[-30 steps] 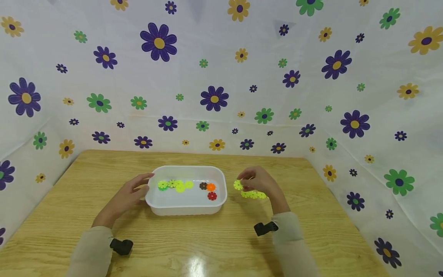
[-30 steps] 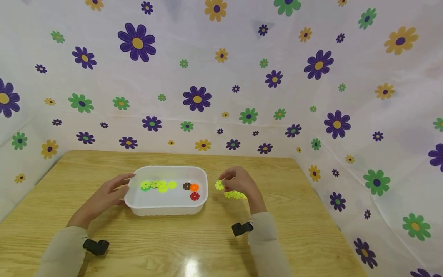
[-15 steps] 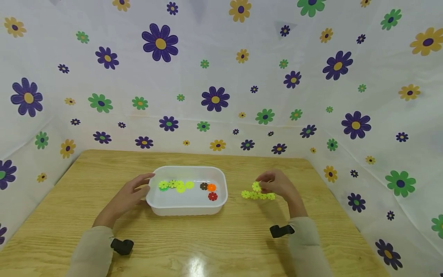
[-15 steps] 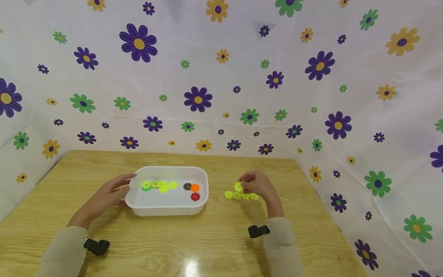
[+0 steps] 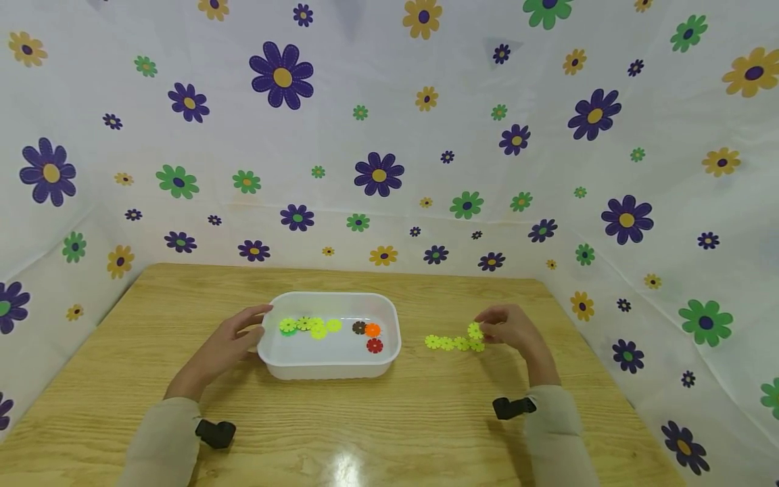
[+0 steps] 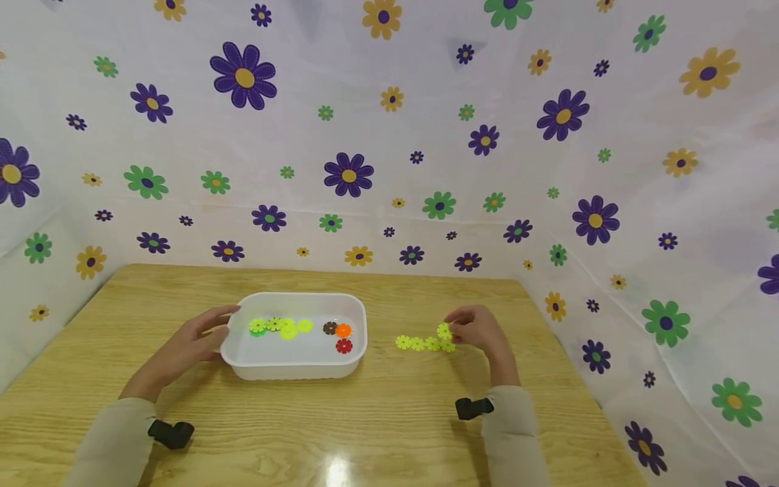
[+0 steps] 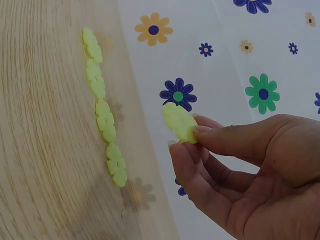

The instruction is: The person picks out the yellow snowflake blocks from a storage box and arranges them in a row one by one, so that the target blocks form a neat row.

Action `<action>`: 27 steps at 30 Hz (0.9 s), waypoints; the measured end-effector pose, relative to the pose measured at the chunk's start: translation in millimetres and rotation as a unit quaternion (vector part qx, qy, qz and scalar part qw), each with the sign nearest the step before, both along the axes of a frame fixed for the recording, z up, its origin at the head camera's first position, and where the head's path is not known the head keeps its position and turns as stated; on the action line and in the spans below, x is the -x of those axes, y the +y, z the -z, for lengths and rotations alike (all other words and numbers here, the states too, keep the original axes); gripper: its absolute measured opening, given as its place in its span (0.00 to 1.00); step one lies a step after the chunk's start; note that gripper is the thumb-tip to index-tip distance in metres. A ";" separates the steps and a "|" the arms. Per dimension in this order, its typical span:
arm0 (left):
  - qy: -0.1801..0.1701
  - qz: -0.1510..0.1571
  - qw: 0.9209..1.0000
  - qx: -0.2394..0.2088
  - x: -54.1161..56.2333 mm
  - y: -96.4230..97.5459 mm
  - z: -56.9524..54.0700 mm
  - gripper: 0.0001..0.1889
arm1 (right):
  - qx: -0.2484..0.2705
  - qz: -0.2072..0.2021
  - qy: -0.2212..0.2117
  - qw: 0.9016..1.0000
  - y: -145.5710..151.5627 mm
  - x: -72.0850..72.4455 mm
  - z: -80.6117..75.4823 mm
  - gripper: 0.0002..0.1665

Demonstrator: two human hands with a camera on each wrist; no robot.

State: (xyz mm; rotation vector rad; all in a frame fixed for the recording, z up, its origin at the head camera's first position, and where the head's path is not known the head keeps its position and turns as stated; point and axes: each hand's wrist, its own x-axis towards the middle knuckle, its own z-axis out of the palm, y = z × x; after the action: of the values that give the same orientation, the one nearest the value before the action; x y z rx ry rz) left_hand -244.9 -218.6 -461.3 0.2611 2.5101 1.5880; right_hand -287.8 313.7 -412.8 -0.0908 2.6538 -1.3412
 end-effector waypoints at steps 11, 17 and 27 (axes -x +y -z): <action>-0.005 -0.001 1.000 0.004 1.0 -0.3 0.8 0.30 | -0.010 0.034 -0.017 0.999 20.8 -2.1 6.1 0.17; -0.007 -0.003 1.000 0.004 0.6 -0.2 0.8 0.30 | -0.018 0.058 -0.033 0.998 26.3 0.2 11.7 0.16; -0.006 0.001 1.000 -0.001 -0.3 -0.8 0.7 0.31 | -0.025 0.070 -0.051 0.996 31.0 3.3 21.1 0.16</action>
State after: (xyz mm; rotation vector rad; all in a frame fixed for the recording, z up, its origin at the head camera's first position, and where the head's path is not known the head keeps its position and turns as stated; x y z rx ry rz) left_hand -244.6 -219.4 -462.0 0.2534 2.4983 1.5850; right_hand -291.1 344.7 -433.9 0.1700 2.6472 -1.2818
